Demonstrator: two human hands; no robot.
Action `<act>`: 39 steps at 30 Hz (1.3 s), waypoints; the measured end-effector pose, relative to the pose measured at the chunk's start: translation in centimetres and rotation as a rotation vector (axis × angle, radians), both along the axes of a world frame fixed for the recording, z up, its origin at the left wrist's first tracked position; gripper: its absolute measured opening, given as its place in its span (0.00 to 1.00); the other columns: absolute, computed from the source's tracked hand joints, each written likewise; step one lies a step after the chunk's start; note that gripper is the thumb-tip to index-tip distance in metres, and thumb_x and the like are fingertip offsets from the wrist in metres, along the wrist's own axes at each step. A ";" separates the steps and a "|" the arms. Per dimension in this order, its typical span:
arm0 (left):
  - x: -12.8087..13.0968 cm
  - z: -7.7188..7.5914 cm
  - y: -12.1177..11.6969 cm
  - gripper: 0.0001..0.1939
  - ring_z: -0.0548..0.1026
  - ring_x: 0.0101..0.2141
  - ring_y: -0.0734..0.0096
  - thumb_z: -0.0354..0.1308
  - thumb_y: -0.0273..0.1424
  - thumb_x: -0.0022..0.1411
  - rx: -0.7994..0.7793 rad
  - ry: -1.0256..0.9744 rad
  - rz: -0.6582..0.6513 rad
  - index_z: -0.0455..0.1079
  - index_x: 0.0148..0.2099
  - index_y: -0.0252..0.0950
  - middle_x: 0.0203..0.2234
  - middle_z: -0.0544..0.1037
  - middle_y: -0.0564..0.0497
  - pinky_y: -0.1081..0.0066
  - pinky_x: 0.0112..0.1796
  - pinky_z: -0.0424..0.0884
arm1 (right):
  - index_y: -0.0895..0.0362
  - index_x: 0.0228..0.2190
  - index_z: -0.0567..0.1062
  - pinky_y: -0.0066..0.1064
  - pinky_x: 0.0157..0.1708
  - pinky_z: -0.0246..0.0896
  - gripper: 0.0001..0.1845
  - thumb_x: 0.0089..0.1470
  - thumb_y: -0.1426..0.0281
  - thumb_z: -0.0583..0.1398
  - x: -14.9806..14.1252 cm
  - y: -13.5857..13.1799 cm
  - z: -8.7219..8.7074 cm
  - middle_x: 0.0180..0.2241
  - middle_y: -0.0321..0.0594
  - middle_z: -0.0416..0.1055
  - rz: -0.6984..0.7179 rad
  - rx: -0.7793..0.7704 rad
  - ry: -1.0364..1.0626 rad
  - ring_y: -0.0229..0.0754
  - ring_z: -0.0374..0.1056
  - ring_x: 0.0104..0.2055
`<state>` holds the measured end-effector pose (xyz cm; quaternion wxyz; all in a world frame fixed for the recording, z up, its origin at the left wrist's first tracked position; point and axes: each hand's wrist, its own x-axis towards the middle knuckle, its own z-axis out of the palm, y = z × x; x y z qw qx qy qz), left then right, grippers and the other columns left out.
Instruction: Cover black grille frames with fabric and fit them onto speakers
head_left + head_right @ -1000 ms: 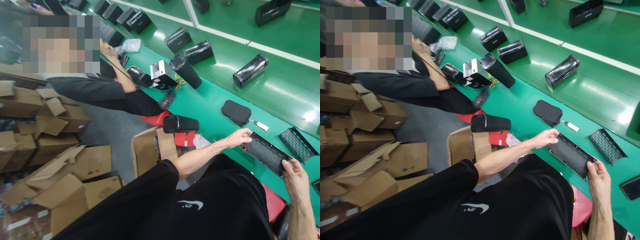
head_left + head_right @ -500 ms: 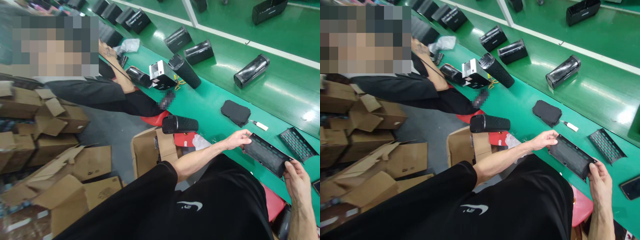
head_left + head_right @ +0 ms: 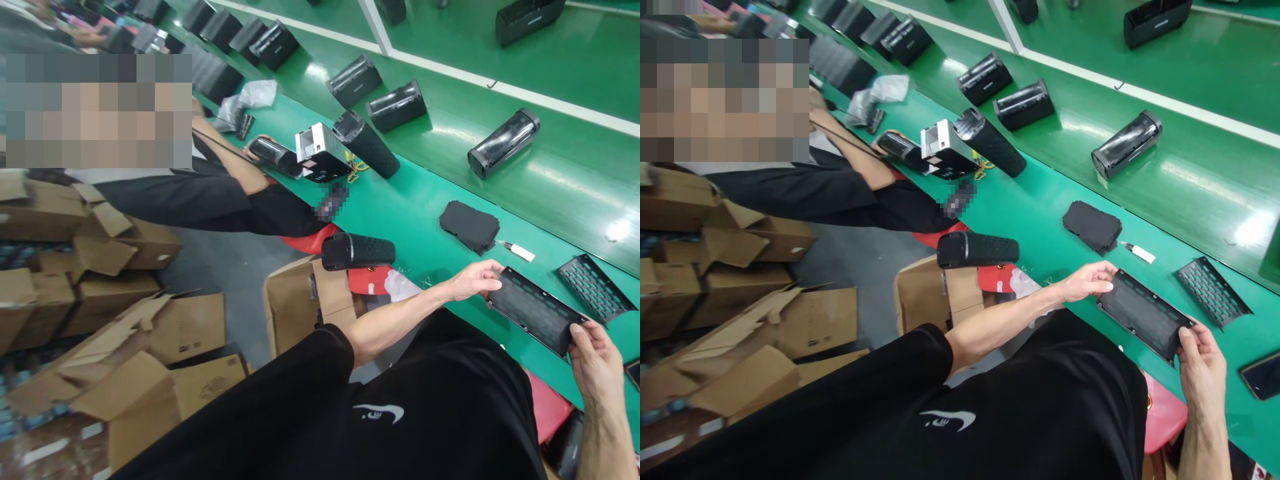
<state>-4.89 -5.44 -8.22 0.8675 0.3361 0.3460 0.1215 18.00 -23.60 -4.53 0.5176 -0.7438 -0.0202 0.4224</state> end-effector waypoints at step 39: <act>-0.1 -0.7 0.7 0.38 0.75 0.27 0.78 0.81 0.39 0.43 0.022 -0.025 -0.007 0.69 0.53 0.35 0.33 0.76 0.55 0.75 0.30 0.68 | 0.55 0.36 0.74 0.23 0.24 0.58 0.30 0.32 0.59 0.78 0.0 0.5 0.0 0.26 0.29 0.70 -0.001 -0.013 0.019 0.32 0.62 0.24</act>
